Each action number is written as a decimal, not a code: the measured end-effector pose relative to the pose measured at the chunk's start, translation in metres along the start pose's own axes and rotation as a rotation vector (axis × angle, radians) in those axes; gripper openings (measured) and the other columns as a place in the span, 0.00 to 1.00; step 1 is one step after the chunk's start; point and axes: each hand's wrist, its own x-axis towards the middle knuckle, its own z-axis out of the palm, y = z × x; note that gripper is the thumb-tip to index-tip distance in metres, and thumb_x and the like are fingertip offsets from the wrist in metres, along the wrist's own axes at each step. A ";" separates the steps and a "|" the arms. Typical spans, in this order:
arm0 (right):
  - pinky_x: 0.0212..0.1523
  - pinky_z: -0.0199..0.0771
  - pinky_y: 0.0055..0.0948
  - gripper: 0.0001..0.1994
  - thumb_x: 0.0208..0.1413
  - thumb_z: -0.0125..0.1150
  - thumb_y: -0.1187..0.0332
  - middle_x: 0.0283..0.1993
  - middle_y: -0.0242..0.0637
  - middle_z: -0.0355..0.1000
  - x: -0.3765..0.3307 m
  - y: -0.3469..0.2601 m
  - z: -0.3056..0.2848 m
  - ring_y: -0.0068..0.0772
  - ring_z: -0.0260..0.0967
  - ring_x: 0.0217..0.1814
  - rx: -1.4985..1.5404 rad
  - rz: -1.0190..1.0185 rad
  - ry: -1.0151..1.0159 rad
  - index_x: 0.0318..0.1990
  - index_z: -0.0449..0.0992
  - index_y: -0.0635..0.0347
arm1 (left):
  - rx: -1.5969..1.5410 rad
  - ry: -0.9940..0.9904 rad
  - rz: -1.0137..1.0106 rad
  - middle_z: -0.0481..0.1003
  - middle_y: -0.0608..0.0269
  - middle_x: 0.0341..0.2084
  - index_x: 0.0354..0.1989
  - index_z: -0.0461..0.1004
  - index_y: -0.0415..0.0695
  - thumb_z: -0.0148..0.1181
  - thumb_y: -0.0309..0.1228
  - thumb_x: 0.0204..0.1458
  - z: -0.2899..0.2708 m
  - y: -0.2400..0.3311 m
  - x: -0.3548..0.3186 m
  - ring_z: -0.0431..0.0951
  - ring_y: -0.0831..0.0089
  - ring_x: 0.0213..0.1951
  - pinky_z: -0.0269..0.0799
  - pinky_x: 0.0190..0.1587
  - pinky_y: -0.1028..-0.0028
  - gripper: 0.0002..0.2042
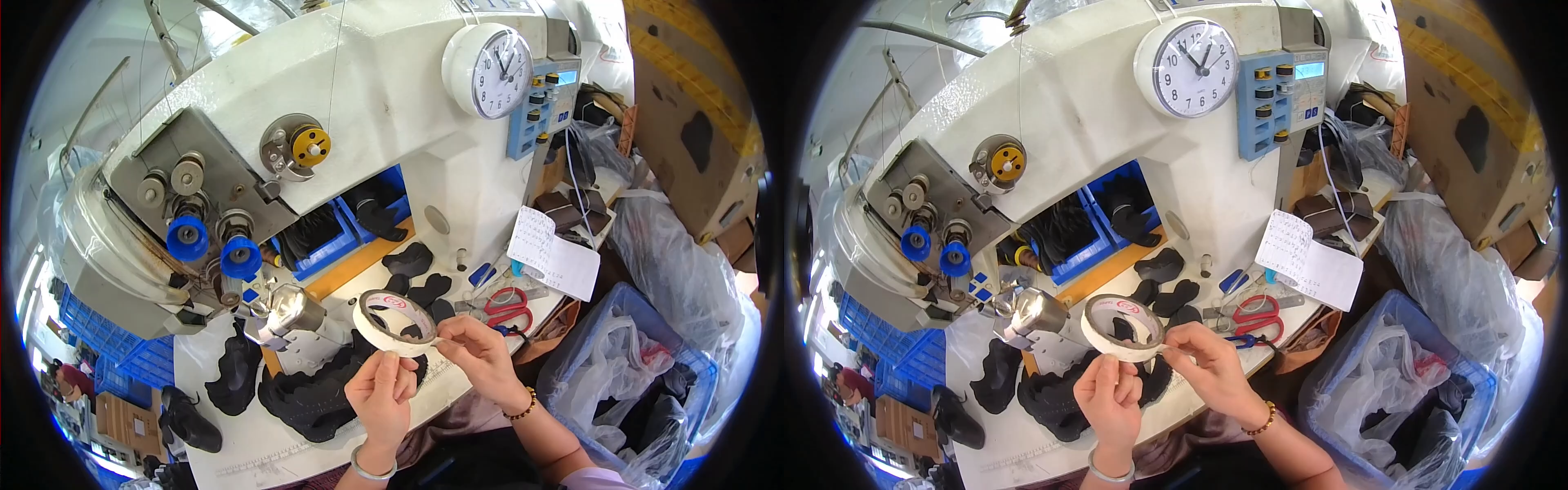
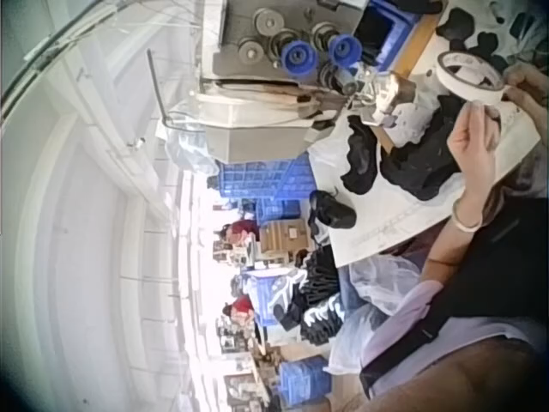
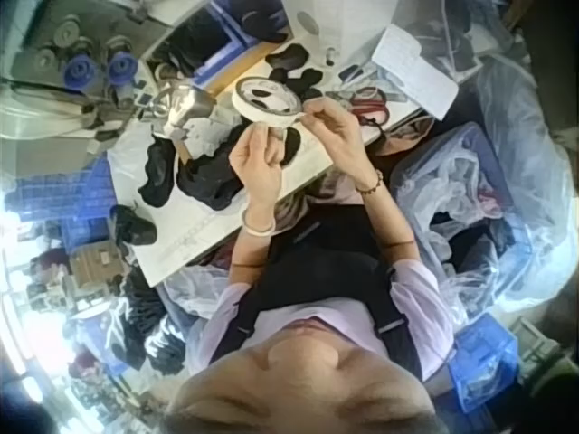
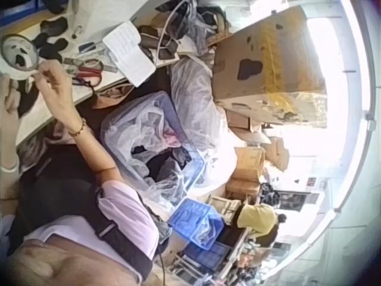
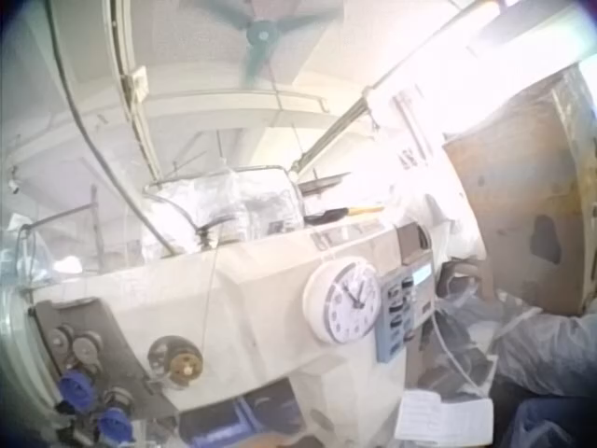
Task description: Applying reinforcement tape to shoe upper components at a manufacturing station.
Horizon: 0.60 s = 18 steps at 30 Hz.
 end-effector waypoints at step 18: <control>0.37 0.62 0.19 0.03 0.53 0.52 0.78 0.35 0.34 0.65 -0.003 -0.010 0.004 0.20 0.61 0.36 -0.025 0.018 -0.076 0.32 0.65 0.66 | 0.614 -0.304 0.215 0.68 0.59 0.35 0.50 0.66 0.34 0.50 0.35 0.56 -0.017 -0.014 0.004 0.61 0.85 0.28 0.55 0.24 0.83 0.18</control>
